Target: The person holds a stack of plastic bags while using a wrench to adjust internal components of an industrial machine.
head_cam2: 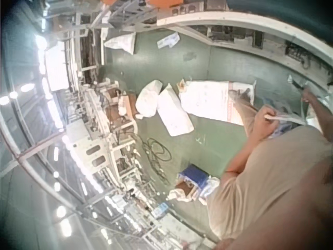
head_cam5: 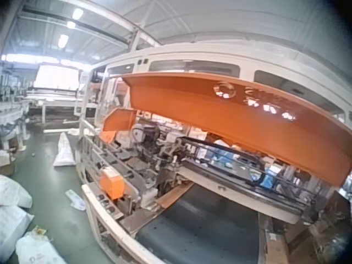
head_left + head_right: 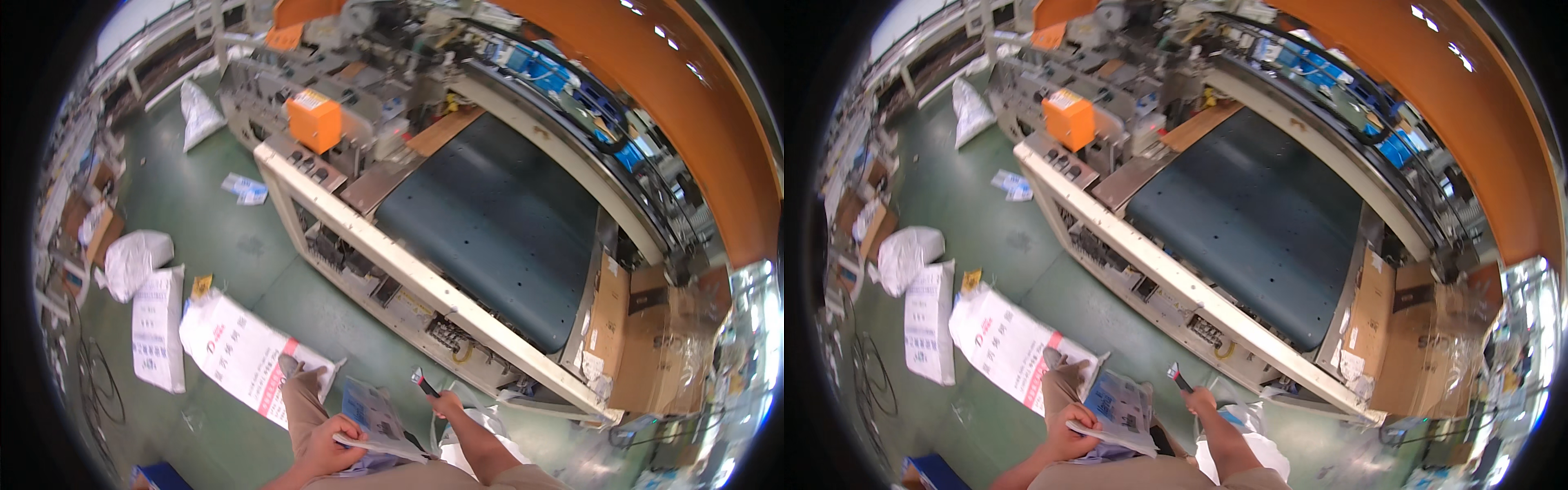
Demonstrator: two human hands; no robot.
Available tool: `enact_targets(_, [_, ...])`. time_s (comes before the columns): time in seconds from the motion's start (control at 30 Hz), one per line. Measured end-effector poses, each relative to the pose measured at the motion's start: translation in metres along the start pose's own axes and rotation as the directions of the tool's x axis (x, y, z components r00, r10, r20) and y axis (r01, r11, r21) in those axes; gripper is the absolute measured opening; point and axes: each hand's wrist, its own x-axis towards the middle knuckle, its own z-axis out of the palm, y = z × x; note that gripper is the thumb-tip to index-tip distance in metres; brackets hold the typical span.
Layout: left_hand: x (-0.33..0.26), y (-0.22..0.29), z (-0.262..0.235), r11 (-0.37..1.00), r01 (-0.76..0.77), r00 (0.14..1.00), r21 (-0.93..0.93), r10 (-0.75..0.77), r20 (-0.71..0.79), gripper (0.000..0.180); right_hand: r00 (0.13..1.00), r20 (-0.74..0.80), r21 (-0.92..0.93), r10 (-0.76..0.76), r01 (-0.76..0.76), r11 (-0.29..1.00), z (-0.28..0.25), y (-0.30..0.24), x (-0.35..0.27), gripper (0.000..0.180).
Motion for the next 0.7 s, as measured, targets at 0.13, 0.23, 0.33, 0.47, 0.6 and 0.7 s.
enact_targets(0.13, [0.011, -0.013, -0.015, 0.998, 0.01, 0.999, 0.067, -0.007, -0.043, 0.026, 1.0, -0.01, -0.13, -0.023, 0.021, 0.991, 0.008, -0.051, 0.016, 0.033])
enact_targets(0.23, [0.02, -0.023, -0.024, 0.997, -0.007, 0.995, 0.074, 0.014, -0.103, 0.028, 0.999, -0.028, -0.152, -0.019, 0.015, 0.988, 0.016, -0.084, 0.027, 0.034])
enact_targets(0.33, [0.029, -0.029, -0.037, 0.996, -0.024, 0.984, 0.083, 0.039, -0.177, 0.029, 0.998, -0.006, -0.035, -0.061, 0.061, 0.998, 0.025, -0.11, 0.033, 0.034])
enact_targets(0.47, [0.039, -0.037, -0.054, 0.991, 0.003, 0.975, 0.135, 0.027, -0.22, 0.029, 0.997, -0.041, 0.07, -0.06, 0.063, 0.996, 0.033, -0.126, 0.043, 0.031])
enact_targets(0.6, [0.047, -0.045, -0.067, 0.986, -0.012, 0.969, 0.164, 0.052, -0.241, 0.028, 0.996, -0.077, 0.061, -0.055, 0.059, 0.996, 0.034, -0.135, 0.043, 0.03])
enact_targets(0.7, [0.052, -0.045, -0.071, 0.988, -0.022, 0.965, 0.152, 0.06, -0.254, 0.028, 0.994, -0.102, 0.022, -0.05, 0.052, 0.998, 0.034, -0.131, 0.05, 0.03])
